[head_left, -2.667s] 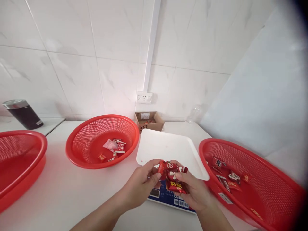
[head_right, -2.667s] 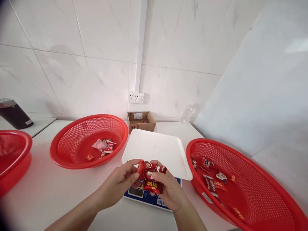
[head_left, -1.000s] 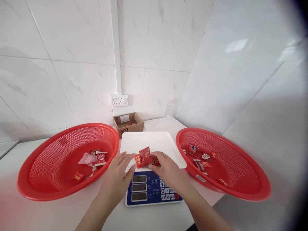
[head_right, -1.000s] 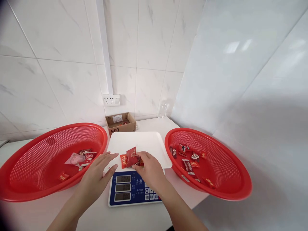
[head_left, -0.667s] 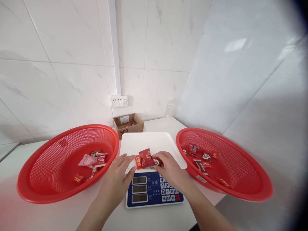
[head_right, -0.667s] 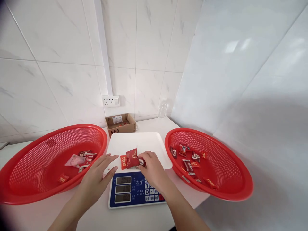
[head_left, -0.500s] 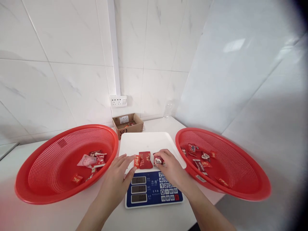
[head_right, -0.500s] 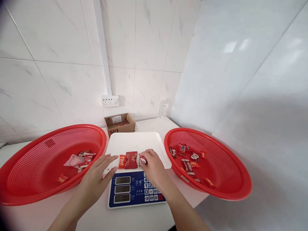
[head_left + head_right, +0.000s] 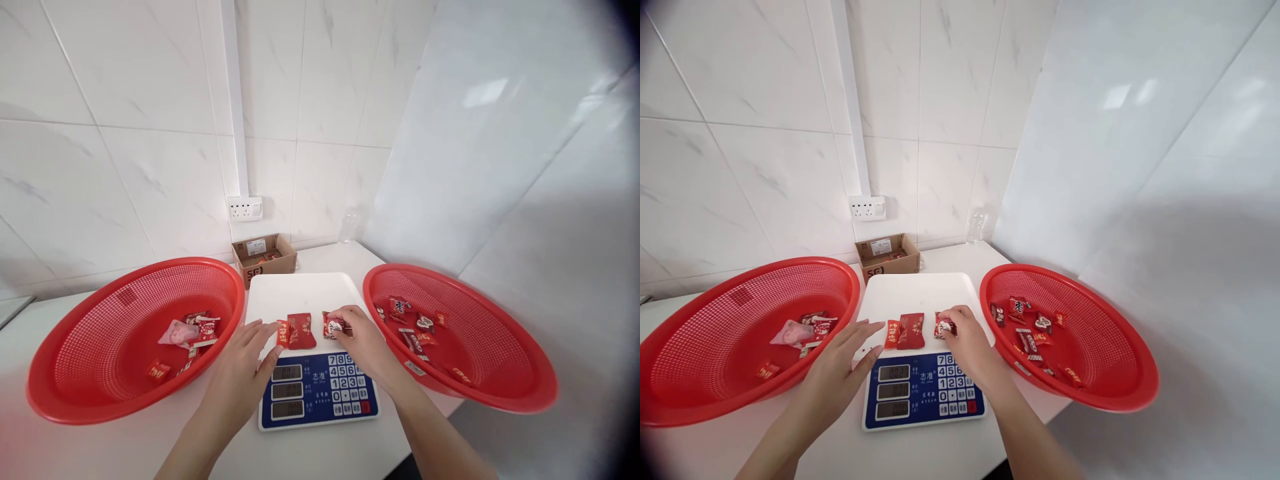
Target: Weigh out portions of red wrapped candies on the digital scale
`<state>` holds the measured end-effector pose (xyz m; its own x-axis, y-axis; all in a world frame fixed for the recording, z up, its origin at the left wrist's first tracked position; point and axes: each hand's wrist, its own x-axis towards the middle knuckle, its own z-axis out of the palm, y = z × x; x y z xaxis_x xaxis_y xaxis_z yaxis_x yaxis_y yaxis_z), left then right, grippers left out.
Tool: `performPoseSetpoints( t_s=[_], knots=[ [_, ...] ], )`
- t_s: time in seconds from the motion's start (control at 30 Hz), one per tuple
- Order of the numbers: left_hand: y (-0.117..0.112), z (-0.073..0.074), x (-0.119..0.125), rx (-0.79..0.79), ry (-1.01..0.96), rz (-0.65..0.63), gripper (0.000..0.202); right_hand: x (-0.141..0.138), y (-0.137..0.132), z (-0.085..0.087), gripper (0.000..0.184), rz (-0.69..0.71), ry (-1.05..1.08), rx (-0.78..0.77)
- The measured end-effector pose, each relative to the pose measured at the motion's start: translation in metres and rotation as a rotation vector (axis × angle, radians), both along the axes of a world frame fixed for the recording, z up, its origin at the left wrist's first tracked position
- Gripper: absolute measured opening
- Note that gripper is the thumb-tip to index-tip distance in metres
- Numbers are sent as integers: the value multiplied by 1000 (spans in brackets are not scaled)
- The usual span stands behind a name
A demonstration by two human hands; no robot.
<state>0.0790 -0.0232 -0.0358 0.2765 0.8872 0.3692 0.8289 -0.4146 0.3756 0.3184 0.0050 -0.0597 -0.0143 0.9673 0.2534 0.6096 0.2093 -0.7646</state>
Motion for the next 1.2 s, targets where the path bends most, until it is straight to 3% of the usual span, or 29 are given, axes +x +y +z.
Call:
performPoseSetpoints(
  t_s=[0.23,0.4,0.7,0.87,1.2],
  knots=[
    [0,-2,-2,29,-22,0,34,-9,4,2,23,73,67,40],
    [0,-1,-3,-2,-14,9,36,-2,-6,7,20,46,81,-55],
    [-1,0,-2,-12,-35,-3,36,-12,-13,10,15,-95,-350,-62],
    [-1,0,-3,-37,-6,1,38,-18,-7,12,24,-201,-580,-76],
    [-2,1,-3,-10,-1,-13,36,-30,6,8,33,-217,-616,24]
  ],
)
